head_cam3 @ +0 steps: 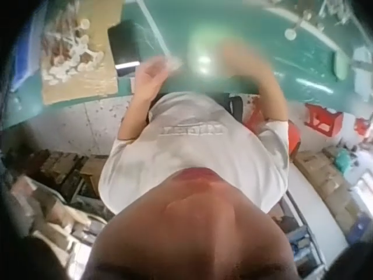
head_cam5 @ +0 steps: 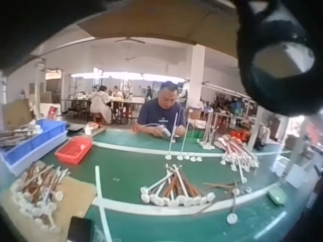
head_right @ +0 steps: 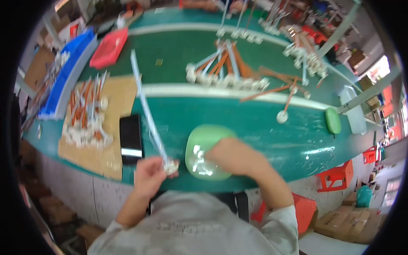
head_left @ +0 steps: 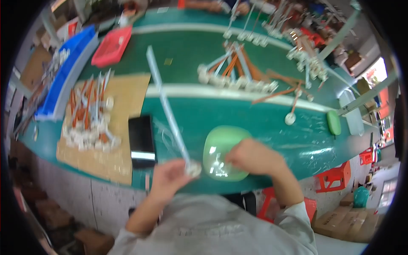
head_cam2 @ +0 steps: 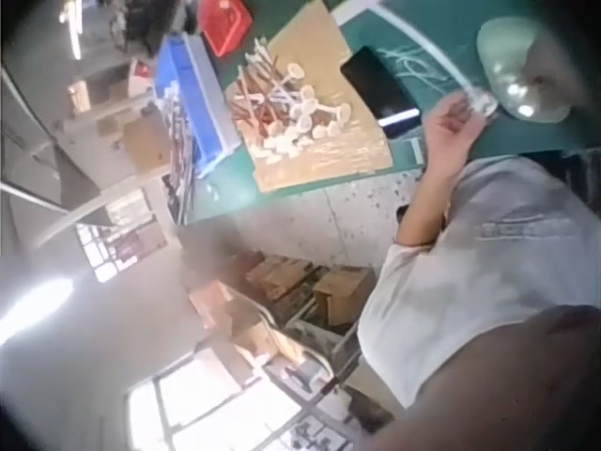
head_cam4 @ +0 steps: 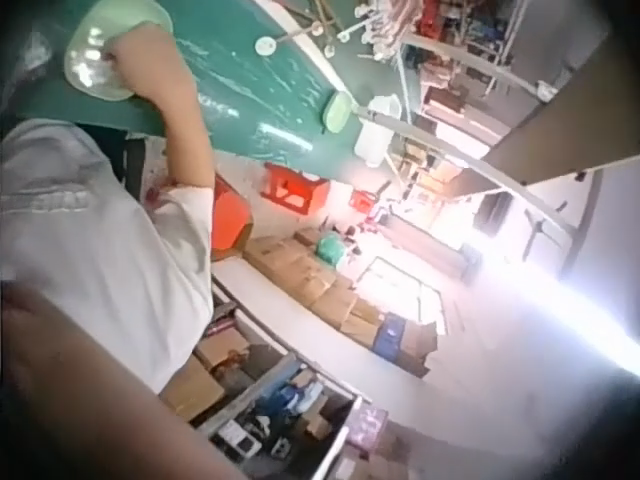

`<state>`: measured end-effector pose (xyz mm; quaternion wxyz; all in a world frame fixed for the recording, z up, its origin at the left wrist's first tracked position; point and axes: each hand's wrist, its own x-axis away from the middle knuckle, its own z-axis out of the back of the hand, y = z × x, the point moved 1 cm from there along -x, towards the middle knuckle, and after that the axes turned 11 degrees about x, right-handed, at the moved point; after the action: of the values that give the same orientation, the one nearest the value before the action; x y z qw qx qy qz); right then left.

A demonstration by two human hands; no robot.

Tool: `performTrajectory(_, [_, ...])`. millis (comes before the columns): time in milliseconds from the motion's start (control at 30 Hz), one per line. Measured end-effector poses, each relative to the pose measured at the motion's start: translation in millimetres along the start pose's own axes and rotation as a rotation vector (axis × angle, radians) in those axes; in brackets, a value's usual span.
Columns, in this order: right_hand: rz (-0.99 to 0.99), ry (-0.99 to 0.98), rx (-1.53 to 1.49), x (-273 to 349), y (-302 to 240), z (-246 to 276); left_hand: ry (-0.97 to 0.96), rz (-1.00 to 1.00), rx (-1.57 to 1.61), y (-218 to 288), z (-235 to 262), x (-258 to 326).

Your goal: Assembling LED light strips by attaching them to plastic bases and connecting wires.

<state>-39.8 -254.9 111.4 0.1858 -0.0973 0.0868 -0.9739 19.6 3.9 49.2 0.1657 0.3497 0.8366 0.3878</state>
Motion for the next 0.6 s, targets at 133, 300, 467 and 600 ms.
performTrajectory(133, [-0.048, 0.196, -0.121, 12, -8, 9, -0.050, -0.114, -0.058, 18, -12, -11])
performTrajectory(300, [-0.121, 0.339, -0.177, 11, -10, 2, -0.115, -0.150, -0.001, 22, -12, -19])
performTrajectory(467, [-0.189, 0.509, -0.205, 20, -17, -1, -0.130, -0.168, 0.017, 16, -17, -15])
performTrajectory(600, [-0.236, 0.573, -0.205, 27, -17, -6, -0.114, -0.149, -0.013, 16, -14, -13])
